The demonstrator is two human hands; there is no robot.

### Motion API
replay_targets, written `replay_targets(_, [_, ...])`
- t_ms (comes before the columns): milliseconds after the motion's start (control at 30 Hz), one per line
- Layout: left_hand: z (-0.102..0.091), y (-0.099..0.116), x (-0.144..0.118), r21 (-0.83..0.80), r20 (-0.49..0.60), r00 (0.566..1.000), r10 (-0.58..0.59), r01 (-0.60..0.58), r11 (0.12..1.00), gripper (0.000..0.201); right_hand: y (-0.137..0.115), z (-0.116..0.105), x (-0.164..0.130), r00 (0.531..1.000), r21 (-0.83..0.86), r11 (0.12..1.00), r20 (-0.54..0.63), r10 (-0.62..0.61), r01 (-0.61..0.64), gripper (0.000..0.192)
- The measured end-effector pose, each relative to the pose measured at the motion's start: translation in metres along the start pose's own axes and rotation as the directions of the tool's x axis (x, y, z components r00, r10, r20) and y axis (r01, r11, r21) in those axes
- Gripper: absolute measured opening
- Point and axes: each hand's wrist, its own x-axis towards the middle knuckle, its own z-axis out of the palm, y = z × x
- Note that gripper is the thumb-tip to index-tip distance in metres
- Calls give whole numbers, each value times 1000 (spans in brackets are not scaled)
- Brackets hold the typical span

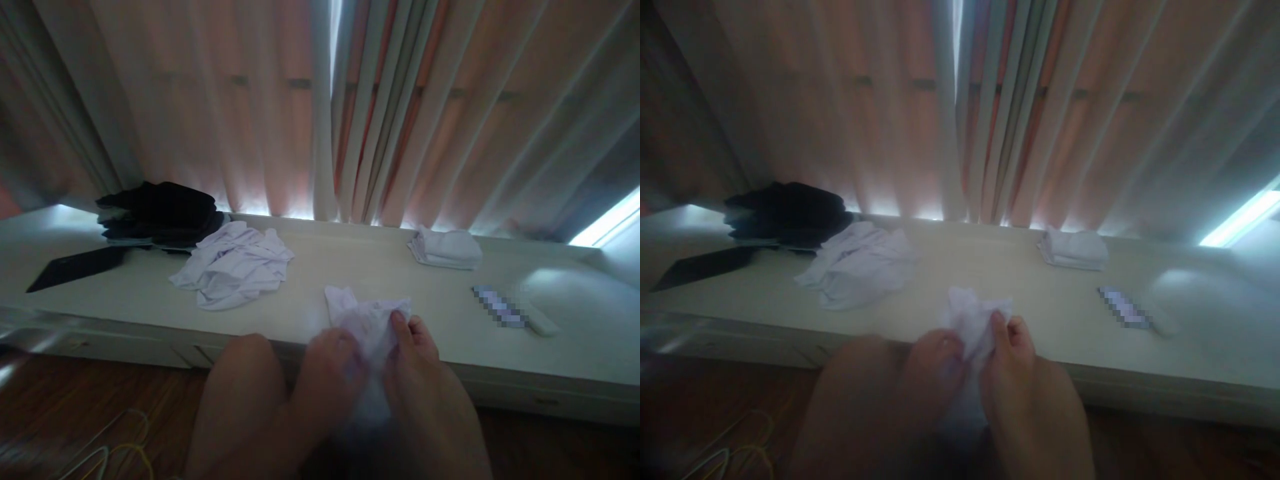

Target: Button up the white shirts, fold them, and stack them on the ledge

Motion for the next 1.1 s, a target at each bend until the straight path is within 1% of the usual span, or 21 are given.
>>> replay_targets(67, [-10, 0, 9, -85, 79, 995, -58, 65, 994, 12, -3, 11, 6, 996, 78, 996, -64, 58, -53, 38])
replay_targets(133, [-24, -1, 21, -205, 137, 983, -123, 150, 967, 16, -8, 15, 13, 992, 142, 986, -81, 95, -83, 41])
replay_targets(200, [-39, 0, 33, -265, 143, 977, -158, 192, 945, 20, -14, 13, 21, 996, 169, 983, -48, 77, -68, 42])
replay_targets(267, [-54, 3, 45, -287, 113, 980, -165, 191, 939, 22, -20, 8, 28, 1000, 167, 986, 20, 20, -23, 41])
replay_targets(367, [-73, 15, 60, -295, 64, 991, -114, 128, 947, 23, -28, 1, 38, 986, 164, 984, 140, -89, 65, 37])
replay_targets(433, [-82, 27, 69, -275, 77, 996, -50, 70, 959, 25, -34, -2, 44, 974, 213, 973, 187, -131, 90, 37])
replay_targets(467, [-86, 34, 72, -263, 98, 995, -17, 42, 964, 25, -37, -4, 48, 966, 234, 969, 224, -132, 78, 40])
replay_targets(500, [-89, 40, 75, -249, 125, 992, 16, 16, 968, 25, -40, -7, 51, 950, 237, 970, 287, -120, 51, 44])
replay_targets(567, [-94, 52, 81, -212, 168, 982, 85, -48, 976, 26, -48, -13, 60, 887, 169, 986, 457, -71, -8, 47])
replay_targets(600, [-96, 57, 83, -188, 175, 978, 114, -81, 979, 27, -52, -16, 64, 856, 109, 994, 515, -49, -8, 45])
replay_targets(633, [-97, 61, 85, -164, 178, 975, 135, -106, 981, 28, -57, -20, 67, 839, 48, 999, 543, -38, 14, 42])
replay_targets(667, [-99, 64, 87, -146, 181, 972, 146, -120, 982, 28, -63, -23, 70, 836, -3, 999, 548, -40, 49, 39])
replay_targets(733, [-101, 66, 88, -125, 218, 965, 146, -120, 985, 27, -78, -27, 75, 847, -71, 988, 525, -81, 138, 36])
replay_targets(833, [-100, 56, 83, -150, 360, 925, 121, -71, 986, 42, -109, -28, 79, 854, -147, 944, 482, -194, 297, 41])
replay_targets(867, [-98, 49, 81, -159, 396, 912, 109, -48, 986, 43, -121, -28, 80, 863, -178, 919, 441, -246, 353, 43])
replay_targets(900, [-96, 41, 78, -160, 408, 908, 90, -26, 987, 38, -133, -28, 81, 870, -218, 887, 387, -304, 407, 44])
replay_targets(933, [-93, 31, 76, -144, 399, 915, 62, -4, 990, 30, -145, -28, 83, 869, -264, 849, 335, -364, 458, 45])
replay_targets(1000, [-87, 10, 73, -61, 317, 948, -7, 28, 998, 15, -166, -29, 86, 840, -364, 758, 273, -470, 542, 46])
replay_targets(1033, [-85, 0, 72, -27, 273, 962, -28, 37, 999, 14, -175, -30, 88, 820, -408, 711, 266, -507, 572, 46])
replay_targets(1100, [-82, -15, 72, -20, 157, 987, -17, 20, 1000, 18, -191, -32, 93, 796, -478, 640, 286, -534, 602, 46])
